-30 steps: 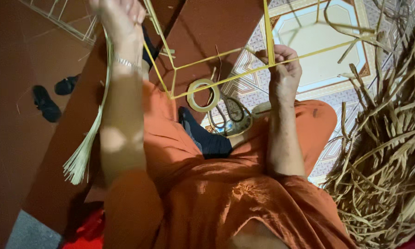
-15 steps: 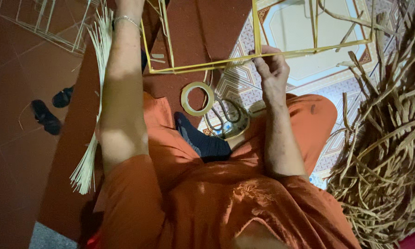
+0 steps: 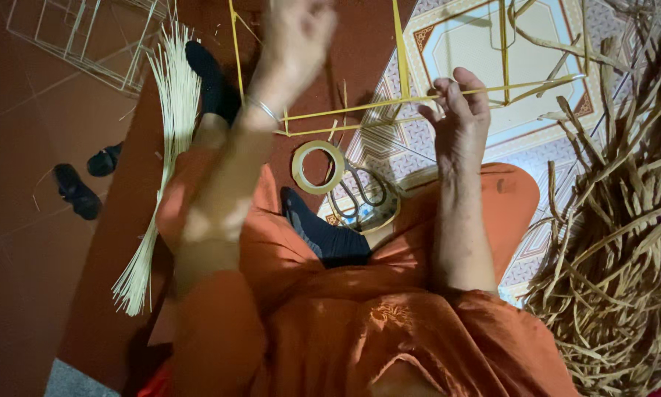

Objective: The person sits on the floor and weaves thin yellow strips into a rectangular frame. They use scissors to cut the strips and clear tape to secure the joints, progressively building the structure.

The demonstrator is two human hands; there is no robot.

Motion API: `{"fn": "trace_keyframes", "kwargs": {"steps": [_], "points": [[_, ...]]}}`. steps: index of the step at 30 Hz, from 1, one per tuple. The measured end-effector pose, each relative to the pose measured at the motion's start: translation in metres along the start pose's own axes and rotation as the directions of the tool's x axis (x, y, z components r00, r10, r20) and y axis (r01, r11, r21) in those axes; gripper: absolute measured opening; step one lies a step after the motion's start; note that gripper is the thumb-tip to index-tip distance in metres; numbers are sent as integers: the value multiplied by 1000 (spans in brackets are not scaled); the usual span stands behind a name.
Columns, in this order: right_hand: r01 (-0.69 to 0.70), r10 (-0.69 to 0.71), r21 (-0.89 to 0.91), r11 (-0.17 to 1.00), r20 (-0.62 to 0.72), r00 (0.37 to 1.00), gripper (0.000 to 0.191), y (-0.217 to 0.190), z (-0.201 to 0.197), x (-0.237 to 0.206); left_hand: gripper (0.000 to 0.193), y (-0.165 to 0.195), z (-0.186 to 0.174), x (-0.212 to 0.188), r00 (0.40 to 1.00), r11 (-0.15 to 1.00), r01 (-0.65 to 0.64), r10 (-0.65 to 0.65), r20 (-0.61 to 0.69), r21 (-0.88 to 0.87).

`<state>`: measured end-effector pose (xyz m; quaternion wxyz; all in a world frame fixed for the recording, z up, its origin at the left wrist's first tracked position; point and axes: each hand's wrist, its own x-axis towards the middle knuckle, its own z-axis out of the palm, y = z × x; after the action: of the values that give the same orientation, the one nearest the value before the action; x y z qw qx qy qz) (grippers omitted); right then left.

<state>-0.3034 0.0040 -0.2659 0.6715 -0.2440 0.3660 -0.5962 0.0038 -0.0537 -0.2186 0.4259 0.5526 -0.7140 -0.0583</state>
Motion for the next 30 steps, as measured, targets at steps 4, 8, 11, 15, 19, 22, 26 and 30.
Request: {"fn": "trace_keyframes", "kwargs": {"steps": [4, 8, 11, 15, 19, 22, 26, 30], "points": [[82, -78, -165, 983, 32, 996, 17, 3, -18, 9, 6, 54, 58, -22, 975, 959, 137, -87, 203, -248], [63, -50, -147, 987, 94, 994, 15, 4, -25, 12, 7, 69, 85, -16, 989, 928, 146, -143, 35, -341], [83, -71, -124, 989, 97, 993, 17, 8, -20, 10, 10, 68, 92, -11, 970, 923, 243, -233, 69, -297], [101, -85, -141, 985, 113, 990, 15, 16, -10, 1, 15, 61, 92, -14, 944, 910, 328, -324, 57, -255], [121, -100, -152, 981, 135, 986, 15, 22, -3, -11, 38, 56, 85, -19, 792, 769, 607, -563, 238, -202], [135, -112, -178, 975, 132, 985, 14, 21, -1, -15, 50, 54, 85, -17, 735, 584, 666, -617, 279, -464], [139, -119, -153, 978, 134, 984, 16, 20, 1, -13, 17, 45, 73, -13, 546, 220, 834, -467, 696, -507], [121, -99, -172, 978, 130, 987, 18, 21, -2, -12, 15, 35, 58, -12, 470, 132, 879, -407, 783, -459]]}}
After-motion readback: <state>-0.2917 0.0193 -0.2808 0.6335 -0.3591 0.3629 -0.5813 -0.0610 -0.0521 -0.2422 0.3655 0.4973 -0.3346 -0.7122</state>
